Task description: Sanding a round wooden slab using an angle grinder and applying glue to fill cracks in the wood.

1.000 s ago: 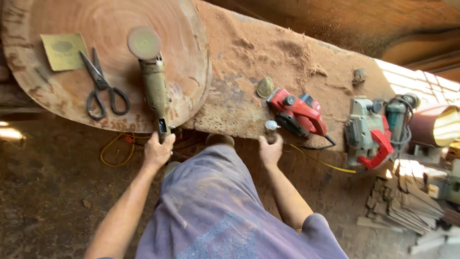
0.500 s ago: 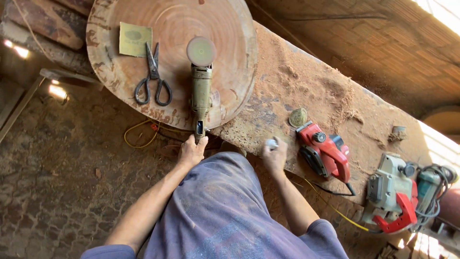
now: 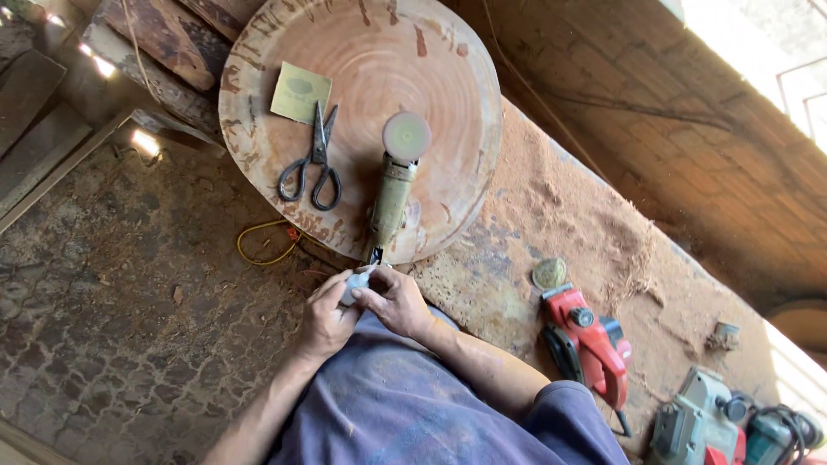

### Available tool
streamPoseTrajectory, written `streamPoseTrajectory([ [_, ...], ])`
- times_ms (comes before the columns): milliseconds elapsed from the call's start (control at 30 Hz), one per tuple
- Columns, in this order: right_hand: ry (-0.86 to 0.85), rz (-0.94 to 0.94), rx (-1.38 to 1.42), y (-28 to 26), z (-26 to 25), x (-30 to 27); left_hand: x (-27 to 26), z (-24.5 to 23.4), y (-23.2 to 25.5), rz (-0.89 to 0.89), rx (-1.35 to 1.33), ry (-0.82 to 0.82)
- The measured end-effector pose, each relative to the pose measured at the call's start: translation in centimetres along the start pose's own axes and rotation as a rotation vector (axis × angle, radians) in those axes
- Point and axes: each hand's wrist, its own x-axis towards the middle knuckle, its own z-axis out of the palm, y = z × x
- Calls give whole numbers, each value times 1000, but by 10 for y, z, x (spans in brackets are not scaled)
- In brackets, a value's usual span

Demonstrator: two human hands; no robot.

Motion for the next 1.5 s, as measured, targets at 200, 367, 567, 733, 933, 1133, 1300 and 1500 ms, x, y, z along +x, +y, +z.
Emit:
streamPoseTrajectory([
  [200, 530, -262, -554, 41, -15, 68, -26, -24, 3, -323, -162, 239],
  [367, 709, 125, -625, 4, 15, 117, -37, -53, -35, -346, -164, 249],
  [567, 531, 319, -609, -28, -21, 118, -17, -96, -67, -210, -197, 182],
  [733, 324, 296, -804, -8, -68, 99, 6, -108, -108, -214, -258, 59],
  [933, 656, -192, -1234, 13, -17, 83, 47, -127, -89, -176, -203, 218],
  [1133, 138, -502, -895, 32, 51, 135, 65, -106, -90, -347, -380, 329],
  [1300, -37, -446, -1125, 4, 74, 199, 101, -114, -89, -326, -383, 319],
  [1500, 15, -292, -1173, -20, 74, 219, 186, -134, -125, -346, -241, 150],
])
